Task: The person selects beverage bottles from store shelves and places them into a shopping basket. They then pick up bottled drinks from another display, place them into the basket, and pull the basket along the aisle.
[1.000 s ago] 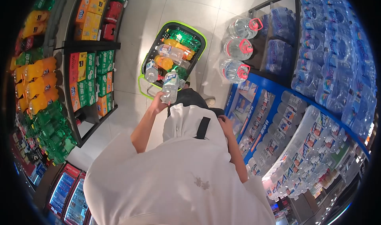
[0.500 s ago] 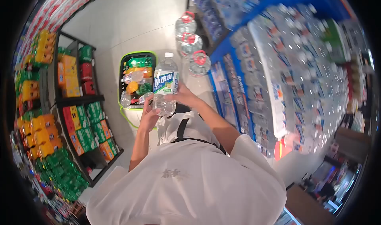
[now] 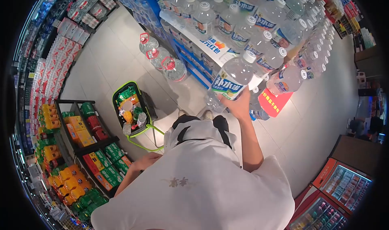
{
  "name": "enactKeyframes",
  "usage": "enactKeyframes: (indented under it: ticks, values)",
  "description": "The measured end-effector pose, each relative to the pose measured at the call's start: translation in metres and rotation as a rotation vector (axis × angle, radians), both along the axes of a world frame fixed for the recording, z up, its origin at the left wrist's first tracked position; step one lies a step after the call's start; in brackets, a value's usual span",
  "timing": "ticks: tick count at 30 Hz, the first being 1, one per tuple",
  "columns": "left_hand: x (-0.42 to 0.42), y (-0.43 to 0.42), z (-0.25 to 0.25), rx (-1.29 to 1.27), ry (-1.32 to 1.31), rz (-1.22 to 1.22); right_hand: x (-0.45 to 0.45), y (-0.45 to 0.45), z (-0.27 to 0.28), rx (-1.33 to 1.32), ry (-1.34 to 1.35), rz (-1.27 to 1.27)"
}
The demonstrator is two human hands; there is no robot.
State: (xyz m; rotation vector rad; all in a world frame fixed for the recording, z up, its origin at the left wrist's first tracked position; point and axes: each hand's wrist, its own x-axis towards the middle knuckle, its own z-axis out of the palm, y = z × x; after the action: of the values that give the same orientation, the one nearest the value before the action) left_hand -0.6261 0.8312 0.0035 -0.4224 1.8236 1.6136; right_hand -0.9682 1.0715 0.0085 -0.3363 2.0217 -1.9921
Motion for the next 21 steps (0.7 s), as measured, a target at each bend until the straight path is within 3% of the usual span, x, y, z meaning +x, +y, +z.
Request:
enactKeyframes:
  ticks: [2, 4, 7, 10, 11, 14, 15, 19, 21]
  values:
    - [-0.011, 0.011, 0.011, -0.047, 0.039, 0.139, -0.007, 0.011, -0.003, -0.008, 0.105, -0.135]
    - [-0.03, 0.026, 0.021, -0.051, -0.094, 0.422, -0.011, 0.019, -0.008, 0.014, 0.206, -0.266]
    - [-0.07, 0.019, 0.026, 0.103, -0.136, 0.702, -0.013, 0.029, -0.004, 0.035, 0.295, -0.346]
    - [-0.109, 0.038, 0.044, 0.129, -0.169, 0.462, -0.009, 0.052, -0.022, 0.147, 0.419, -0.392]
    - [-0.103, 0.029, 0.021, 0.075, -0.163, 0.229, -0.009, 0.06, -0.025, 0.168, 0.48, -0.398]
    - [-0.099, 0.007, 0.005, 0.168, -0.002, 0.158, -0.001, 0.087, -0.025, 0.202, 0.481, -0.421]
    - [-0.094, -0.006, -0.018, 0.132, -0.038, 0.256, 0.003, 0.097, -0.024, 0.195, 0.437, -0.438]
    - [-0.109, -0.018, -0.032, -0.738, 0.038, 0.159, 0.009, 0.164, -0.048, 0.289, 0.501, -0.629]
    - [-0.125, -0.01, -0.032, -0.783, 0.093, 0.107, 0.011, 0.185, -0.049, 0.307, 0.465, -0.716]
